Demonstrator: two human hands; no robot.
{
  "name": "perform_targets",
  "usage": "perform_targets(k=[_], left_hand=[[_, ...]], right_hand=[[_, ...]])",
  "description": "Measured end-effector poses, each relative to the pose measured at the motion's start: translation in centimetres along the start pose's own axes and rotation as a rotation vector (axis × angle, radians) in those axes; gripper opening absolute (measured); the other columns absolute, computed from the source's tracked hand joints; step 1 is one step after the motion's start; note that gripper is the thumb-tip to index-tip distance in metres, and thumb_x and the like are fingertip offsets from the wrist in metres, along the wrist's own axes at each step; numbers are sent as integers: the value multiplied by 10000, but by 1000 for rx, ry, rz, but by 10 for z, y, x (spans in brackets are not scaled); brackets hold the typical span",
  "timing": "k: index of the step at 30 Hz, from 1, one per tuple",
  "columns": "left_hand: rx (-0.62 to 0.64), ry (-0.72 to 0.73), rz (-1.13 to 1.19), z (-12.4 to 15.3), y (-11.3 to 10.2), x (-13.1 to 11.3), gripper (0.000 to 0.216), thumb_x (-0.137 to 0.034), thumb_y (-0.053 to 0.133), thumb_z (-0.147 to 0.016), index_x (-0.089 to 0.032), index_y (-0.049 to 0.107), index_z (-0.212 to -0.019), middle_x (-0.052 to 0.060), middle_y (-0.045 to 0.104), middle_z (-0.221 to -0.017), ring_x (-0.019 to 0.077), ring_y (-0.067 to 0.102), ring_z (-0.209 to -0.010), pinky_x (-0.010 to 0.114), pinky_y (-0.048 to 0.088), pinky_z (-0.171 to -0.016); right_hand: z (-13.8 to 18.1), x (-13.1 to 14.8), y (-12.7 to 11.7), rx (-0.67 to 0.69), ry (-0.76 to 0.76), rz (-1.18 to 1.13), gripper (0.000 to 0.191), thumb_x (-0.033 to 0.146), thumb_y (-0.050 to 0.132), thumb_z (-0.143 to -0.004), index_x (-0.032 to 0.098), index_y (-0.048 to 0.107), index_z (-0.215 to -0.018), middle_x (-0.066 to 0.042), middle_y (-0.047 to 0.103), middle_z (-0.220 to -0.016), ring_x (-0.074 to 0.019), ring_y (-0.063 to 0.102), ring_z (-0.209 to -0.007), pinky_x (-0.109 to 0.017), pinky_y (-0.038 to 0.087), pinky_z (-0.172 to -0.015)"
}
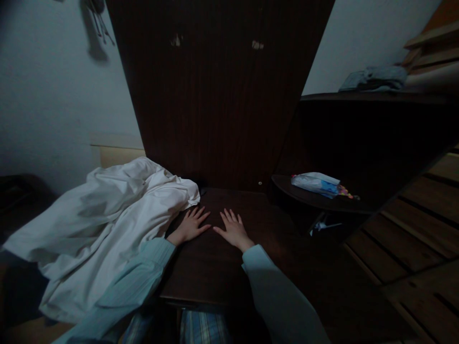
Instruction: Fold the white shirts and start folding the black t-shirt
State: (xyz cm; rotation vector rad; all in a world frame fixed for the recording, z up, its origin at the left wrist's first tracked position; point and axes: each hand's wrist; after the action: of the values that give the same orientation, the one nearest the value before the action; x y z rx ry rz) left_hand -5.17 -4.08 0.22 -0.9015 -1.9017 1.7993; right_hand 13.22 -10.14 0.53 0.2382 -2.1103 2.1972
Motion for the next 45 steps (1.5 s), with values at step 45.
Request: perform_targets(k=[45], left_hand=[[321,48,162,17,-48,10,542,-415,463,-831,-138,412,-1294,119,333,-1394,251,265,-1295,371,216,-1056]], right_hand=[[-13,-27,23,-286,-74,-269,365,357,475,-802,198,574,-1116,-92,490,-1282,-219,404,-1219,-437,285,-1018]])
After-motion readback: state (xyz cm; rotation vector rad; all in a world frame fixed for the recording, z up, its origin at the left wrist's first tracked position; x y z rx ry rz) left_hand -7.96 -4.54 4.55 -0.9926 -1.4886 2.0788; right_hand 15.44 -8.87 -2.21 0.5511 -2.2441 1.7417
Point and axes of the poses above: each hand's wrist, its own z-axis away from the middle knuckle, its own y-axis out of the palm, x = y × z
